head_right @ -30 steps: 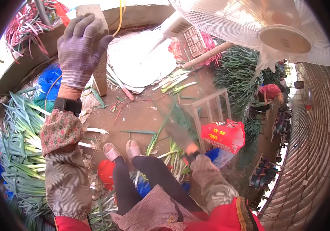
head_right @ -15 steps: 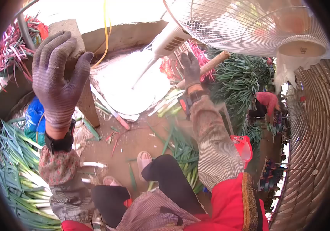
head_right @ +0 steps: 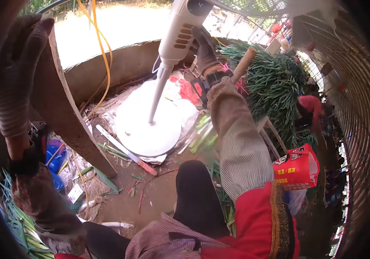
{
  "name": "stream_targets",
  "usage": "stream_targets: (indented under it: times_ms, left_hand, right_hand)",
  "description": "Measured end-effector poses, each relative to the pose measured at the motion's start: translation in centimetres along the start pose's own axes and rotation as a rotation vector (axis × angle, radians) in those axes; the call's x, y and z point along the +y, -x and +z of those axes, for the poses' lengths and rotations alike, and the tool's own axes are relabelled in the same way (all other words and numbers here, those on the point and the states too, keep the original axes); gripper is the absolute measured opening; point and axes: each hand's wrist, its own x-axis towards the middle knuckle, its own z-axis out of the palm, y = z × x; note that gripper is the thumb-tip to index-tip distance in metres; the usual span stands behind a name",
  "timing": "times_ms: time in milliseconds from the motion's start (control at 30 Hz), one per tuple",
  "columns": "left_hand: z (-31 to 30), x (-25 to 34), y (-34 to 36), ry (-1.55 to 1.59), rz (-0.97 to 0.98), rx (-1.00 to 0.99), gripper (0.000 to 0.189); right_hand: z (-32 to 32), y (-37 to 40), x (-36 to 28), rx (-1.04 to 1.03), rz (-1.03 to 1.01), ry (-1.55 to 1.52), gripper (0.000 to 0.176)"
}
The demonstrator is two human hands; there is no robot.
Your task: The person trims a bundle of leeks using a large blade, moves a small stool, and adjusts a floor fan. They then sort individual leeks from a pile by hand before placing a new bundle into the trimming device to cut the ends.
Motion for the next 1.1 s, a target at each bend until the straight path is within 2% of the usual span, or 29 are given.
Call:
stream_targets:
  times_ms: [100, 200, 267, 400, 600, 733, 933, 1033, 1100]
  left_hand:
    - [0.4, 0.1, 0.0, 0.068, -0.095, 0.03, 0.025]
    - [0.9, 0.2, -0.2, 0.06, -0.05, 0.094, 0.022]
    - [0.9, 2.3, 0.1, -0.051, -0.004, 0.164, 0.021]
    - [0.6, 2.4, 0.0, -0.307, 0.138, 0.175, 0.021]
    - [0.8, 2.8, 0.2, -0.252, 0.13, 0.166, 0.022]
    - [0.9, 2.2, 0.3, -0.21, 0.098, 0.162, 0.021]
    - [0.9, 2.7, 0.1, -0.317, 0.189, 0.168, 0.02]
    - [1.2, 2.2, 0.6, -0.126, 0.043, 0.156, 0.017]
    - [1.0, 2.4, 0.4, -0.16, 0.064, 0.162, 0.018]
  right_hand:
    - [-0.2, 0.1, 0.2, 0.021, -0.039, 0.016, 0.061]
    - [0.2, -0.2, 0.2, -0.013, -0.036, -0.014, 0.056]
    - [0.6, 0.0, -0.5, -0.001, -0.057, -0.047, 0.053]
    - [1.4, -0.7, -1.0, 0.03, -0.094, -0.085, 0.048]
    - [1.0, -0.8, -1.2, -0.038, -0.038, -0.07, 0.046]
    - [0.8, -1.5, -0.7, -0.054, -0.085, -0.117, 0.045]
    - [0.7, -1.9, -0.7, -0.058, -0.02, -0.203, 0.042]
    - [0.7, -1.6, -1.0, -0.031, -0.003, -0.217, 0.042]
    - [1.0, -1.4, -1.3, -0.027, 0.007, -0.219, 0.043]
